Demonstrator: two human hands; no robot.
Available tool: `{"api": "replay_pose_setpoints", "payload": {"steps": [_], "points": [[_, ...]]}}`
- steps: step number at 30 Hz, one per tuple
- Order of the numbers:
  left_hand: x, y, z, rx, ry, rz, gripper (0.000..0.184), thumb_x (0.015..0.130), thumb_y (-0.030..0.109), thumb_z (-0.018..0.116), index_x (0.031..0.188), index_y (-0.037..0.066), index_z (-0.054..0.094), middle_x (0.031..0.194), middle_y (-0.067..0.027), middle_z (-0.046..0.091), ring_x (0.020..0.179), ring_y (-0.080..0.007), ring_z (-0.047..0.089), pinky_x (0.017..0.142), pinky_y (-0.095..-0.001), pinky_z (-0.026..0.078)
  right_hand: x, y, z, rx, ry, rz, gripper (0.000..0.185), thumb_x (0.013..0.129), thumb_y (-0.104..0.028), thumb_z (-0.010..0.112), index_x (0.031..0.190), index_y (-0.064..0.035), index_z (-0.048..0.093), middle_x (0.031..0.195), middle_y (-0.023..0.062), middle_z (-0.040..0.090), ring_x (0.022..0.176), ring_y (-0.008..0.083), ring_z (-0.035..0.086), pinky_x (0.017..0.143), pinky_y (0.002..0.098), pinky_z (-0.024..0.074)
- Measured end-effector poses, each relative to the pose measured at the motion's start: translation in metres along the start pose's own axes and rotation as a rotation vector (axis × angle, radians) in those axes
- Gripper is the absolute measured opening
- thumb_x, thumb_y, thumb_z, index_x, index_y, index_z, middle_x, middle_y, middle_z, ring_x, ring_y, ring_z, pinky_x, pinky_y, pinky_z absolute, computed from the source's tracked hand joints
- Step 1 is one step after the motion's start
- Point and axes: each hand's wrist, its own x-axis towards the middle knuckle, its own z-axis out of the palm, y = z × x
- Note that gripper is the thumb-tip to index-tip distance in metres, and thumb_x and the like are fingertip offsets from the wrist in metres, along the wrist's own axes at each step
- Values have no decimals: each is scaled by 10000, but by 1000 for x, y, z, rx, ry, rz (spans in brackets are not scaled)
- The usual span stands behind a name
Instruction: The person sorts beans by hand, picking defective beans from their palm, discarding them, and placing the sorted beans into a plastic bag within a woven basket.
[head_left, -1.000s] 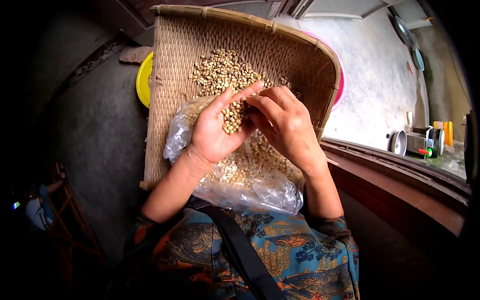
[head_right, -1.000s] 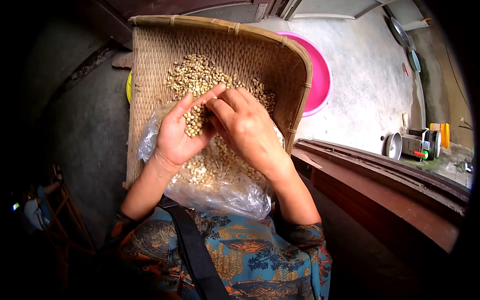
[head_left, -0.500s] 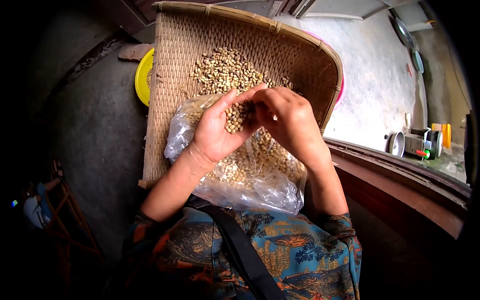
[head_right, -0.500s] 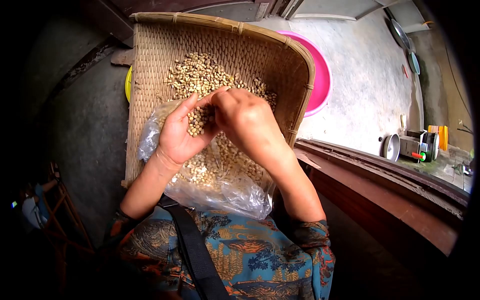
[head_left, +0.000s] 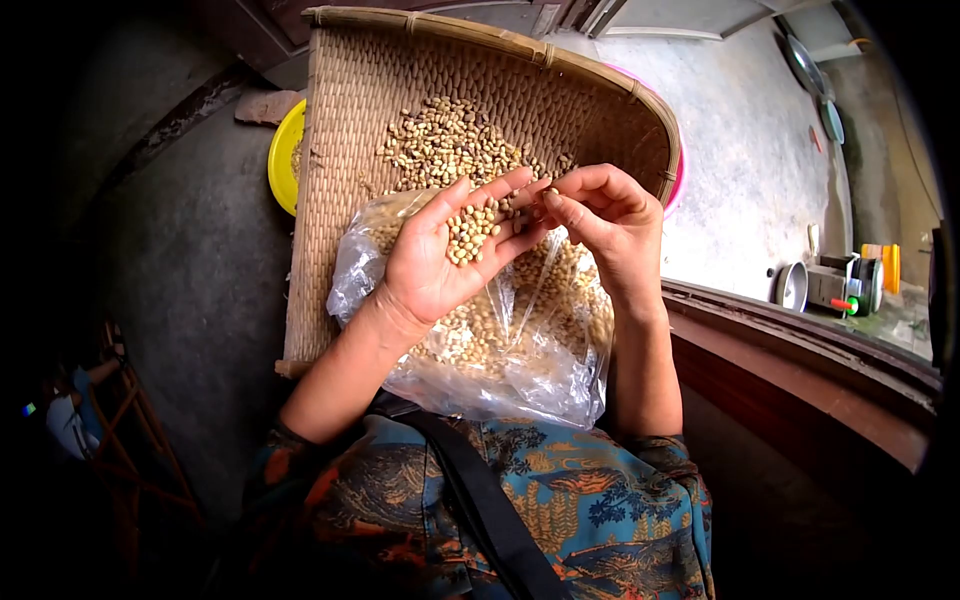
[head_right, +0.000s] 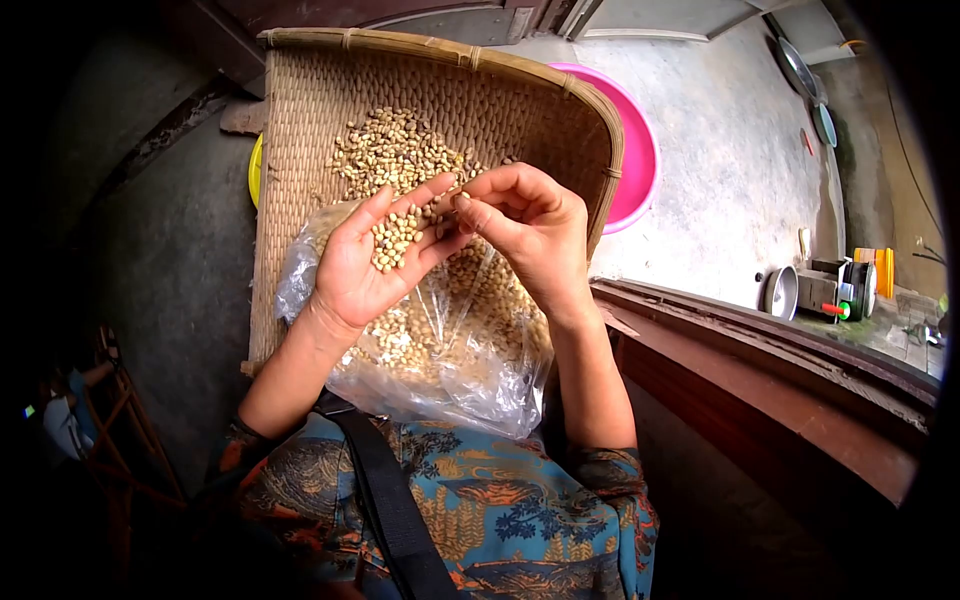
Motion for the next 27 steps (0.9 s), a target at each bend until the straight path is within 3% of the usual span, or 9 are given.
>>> {"api": "replay_pose_setpoints", "payload": {"steps": [5,9,14,15,17,19,22,25,27], "points": [[0,-2,8,44,66,23,554,1048,299,363,1431,-100,325,1432,-302,409,1362,-396,391,1177,-502,295,-7,-13,-7,-89,280,-165,110,851,23,709,934,-39,672,820,16,691,726,70,646,654,196,517],[-2,3,7,25,70,19,565,1042,297,382,1435,-103,312,1492,-313,319,1420,-415,294,1192,-499,259,-1,-9,-67,-544,568,-633,128,873,-8,701,992,-56,690,880,37,708,750,44,639,667,185,524],[-3,6,9,-11,83,27,569,1040,292,385,1433,-111,307,1498,-309,313,1430,-415,274,1204,-491,231,-1,10,-137,-936,687,-302,213,898,-101,703,1103,-48,677,925,61,710,785,127,661,705,270,548],[-3,6,9,-28,87,27,569,1041,292,382,1433,-113,306,1497,-310,314,1430,-415,273,1205,-491,230,-3,10,-135,-1281,701,-301,238,888,-98,705,1121,-56,677,981,83,704,777,154,666,698,286,554],[-1,6,9,-16,76,36,565,1043,290,374,1433,-113,303,1497,-312,312,1428,-415,276,1205,-492,229,-8,2,-113,-1403,722,-423,269,860,-42,706,1127,-67,680,1019,93,694,799,167,667,692,291,556],[-2,4,9,-14,83,40,562,1045,288,366,1433,-113,301,1497,-313,311,1427,-413,279,1206,-494,228,-17,-3,-77,-1029,484,-472,343,804,80,700,1109,-77,691,1008,76,690,871,153,657,687,288,554],[1,4,10,14,71,33,559,1049,292,352,1433,-111,301,1494,-312,316,1421,-404,295,1202,-494,238,-25,-1,-21,-841,185,-475,337,768,94,717,1070,-54,689,956,102,672,853,206,667,709,310,545],[-1,3,10,44,54,45,564,1050,296,348,1438,-110,298,1493,-303,325,1395,-392,341,1190,-492,261,-23,7,-1,-907,122,-559,300,767,38,742,1046,-61,692,930,117,655,789,263,647,677,344,530],[-3,3,9,116,66,46,577,1051,330,336,1436,-100,321,1459,-274,393,1337,-345,425,1126,-467,356,-21,10,8,-976,114,-637,339,751,7,756,1073,-78,690,953,118,648,809,273,632,674,350,524]]}}
